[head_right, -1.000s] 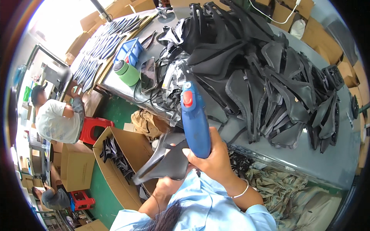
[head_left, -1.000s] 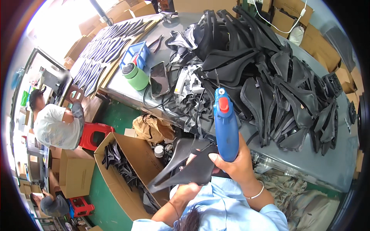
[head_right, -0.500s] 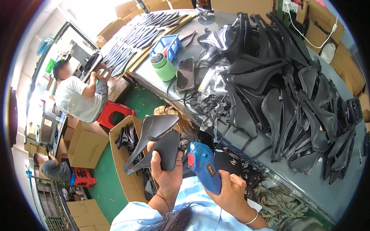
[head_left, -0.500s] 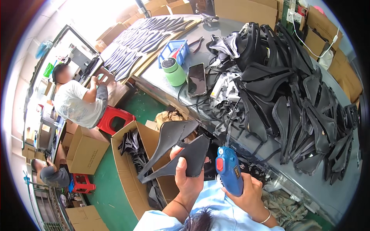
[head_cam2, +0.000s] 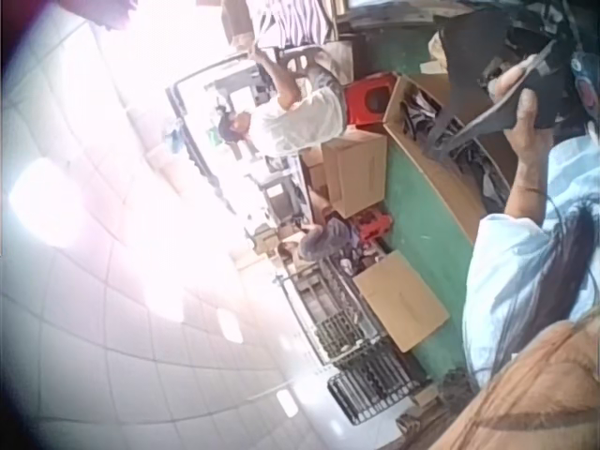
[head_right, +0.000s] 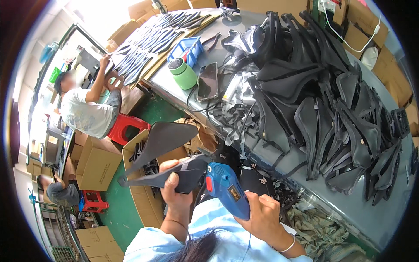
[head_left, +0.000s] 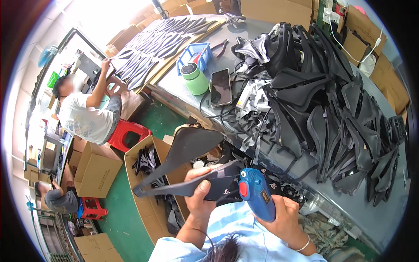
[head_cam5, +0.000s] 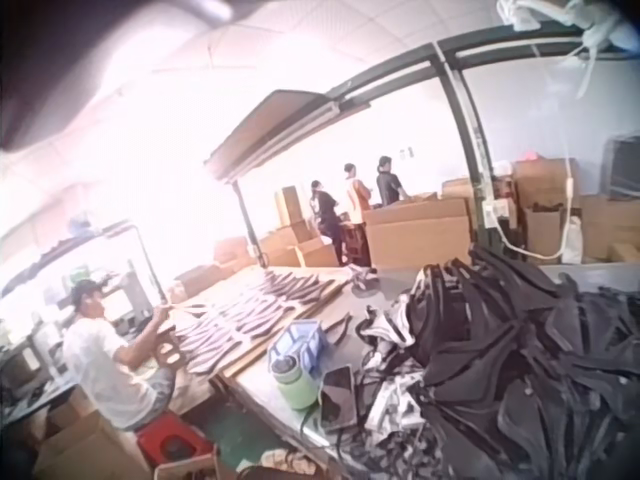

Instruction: The person uses a hot glue gun to apply adhesive to the edges of black fabric pieces and presses them together. They repeatedly pick up fabric parts from a pile, apply glue, join the edges, and place the finished pieces into a cardboard box.

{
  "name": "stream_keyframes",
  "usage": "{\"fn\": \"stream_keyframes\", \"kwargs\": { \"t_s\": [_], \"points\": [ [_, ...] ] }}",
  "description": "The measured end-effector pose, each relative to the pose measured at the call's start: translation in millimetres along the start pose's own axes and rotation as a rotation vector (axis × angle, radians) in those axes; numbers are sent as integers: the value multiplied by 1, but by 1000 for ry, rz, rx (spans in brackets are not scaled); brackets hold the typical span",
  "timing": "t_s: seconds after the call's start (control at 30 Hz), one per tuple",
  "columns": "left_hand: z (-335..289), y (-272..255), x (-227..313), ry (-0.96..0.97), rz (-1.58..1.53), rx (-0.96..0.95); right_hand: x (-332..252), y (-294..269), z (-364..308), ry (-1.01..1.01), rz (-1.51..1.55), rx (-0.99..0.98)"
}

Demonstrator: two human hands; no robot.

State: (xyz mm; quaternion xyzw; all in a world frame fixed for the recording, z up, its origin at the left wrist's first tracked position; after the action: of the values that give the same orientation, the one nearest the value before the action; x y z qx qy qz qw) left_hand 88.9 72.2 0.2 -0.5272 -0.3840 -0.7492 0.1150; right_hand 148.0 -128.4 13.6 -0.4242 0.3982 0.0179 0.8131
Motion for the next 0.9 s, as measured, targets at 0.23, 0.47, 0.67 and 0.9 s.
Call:
{"fn": "stream_keyframes", "kwargs": {
  "t_s": [0.23, 0.47, 0.67, 0.9],
  "points": [
    [14, 11, 12, -268, -17, -150, 0, -1, -2, -34, -59, -28],
    [21, 1, 15, -400, -8, -116, 1, -2, -2, -28, -104, -20],
    [23, 2, 23, -424, 40, -120, 2, 7, -9, -40, -94, -71],
    [18, 5, 18, -462, 157, -182, -3, 13, -8, -51, -95, -93]
  ]
}}
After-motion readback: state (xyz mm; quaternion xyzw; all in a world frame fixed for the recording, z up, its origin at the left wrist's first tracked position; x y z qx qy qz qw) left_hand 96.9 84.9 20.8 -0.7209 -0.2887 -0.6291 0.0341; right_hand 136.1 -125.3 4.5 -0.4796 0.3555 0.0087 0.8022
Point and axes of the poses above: each hand's wrist, its own z-axis towards the middle knuckle, its own y-axis out of the palm, x = y × z, the point moved 10 cm from there along z, towards the middle knuckle
